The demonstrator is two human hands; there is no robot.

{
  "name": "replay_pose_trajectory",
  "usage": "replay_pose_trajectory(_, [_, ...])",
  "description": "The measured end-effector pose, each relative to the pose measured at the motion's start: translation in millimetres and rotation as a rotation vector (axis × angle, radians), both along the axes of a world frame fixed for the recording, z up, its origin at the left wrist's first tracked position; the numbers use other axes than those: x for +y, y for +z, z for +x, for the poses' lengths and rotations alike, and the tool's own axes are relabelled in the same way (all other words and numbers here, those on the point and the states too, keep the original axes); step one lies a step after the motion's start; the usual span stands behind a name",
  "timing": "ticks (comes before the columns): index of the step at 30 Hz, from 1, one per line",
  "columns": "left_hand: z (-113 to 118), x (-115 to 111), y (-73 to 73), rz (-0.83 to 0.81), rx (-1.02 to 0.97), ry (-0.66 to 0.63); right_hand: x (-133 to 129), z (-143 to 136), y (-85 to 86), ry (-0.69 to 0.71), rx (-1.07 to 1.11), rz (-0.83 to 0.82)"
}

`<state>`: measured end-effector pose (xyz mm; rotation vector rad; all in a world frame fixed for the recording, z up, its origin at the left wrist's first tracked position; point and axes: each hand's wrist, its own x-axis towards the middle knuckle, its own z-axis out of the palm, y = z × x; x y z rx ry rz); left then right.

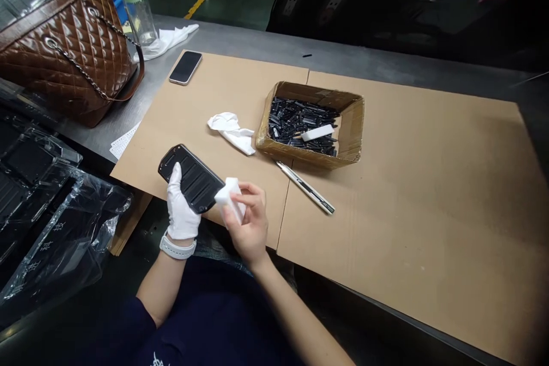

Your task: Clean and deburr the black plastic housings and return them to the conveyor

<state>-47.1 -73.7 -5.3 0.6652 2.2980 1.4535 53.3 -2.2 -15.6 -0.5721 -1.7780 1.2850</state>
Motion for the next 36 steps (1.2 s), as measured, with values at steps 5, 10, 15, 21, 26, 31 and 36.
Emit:
replay_pose_trajectory(5, [15, 34, 25.6, 0.396, -0.623, 0.105, 10, -5, 12.2, -0.180, 0.046, 0.241])
replay_pose_trajectory(10, [27, 37, 41.1, 0.541, -1.133, 0.117, 21, 0, 14.4, -0.106, -0.006, 0.390])
replay_pose_trajectory(15, [35, 40, 36.7, 0.810, -1.451, 0.390, 18, 6, 12.2, -0.165, -0.007, 0.346])
replay_pose_trajectory(21, [32, 26, 34.2, 0.641, -1.518, 0.253, 17, 17, 2.7, -0.206, 0.103, 0.069])
replay_pose_trajectory(26, [30, 18, 42.2, 0.509, -1.432, 0.230, 54, 28, 5.9, -0.188, 0.209, -0.570])
replay_pose_trajectory(31, [30, 24, 46.4, 0.447, -1.283, 0.202, 56, 43, 11.5, -0.301, 0.330, -0.815])
replay_pose_trajectory(36, [32, 20, 40.5, 0.396, -1.144, 0.127, 50, 53, 8.1, -0.334, 0.289, -0.958])
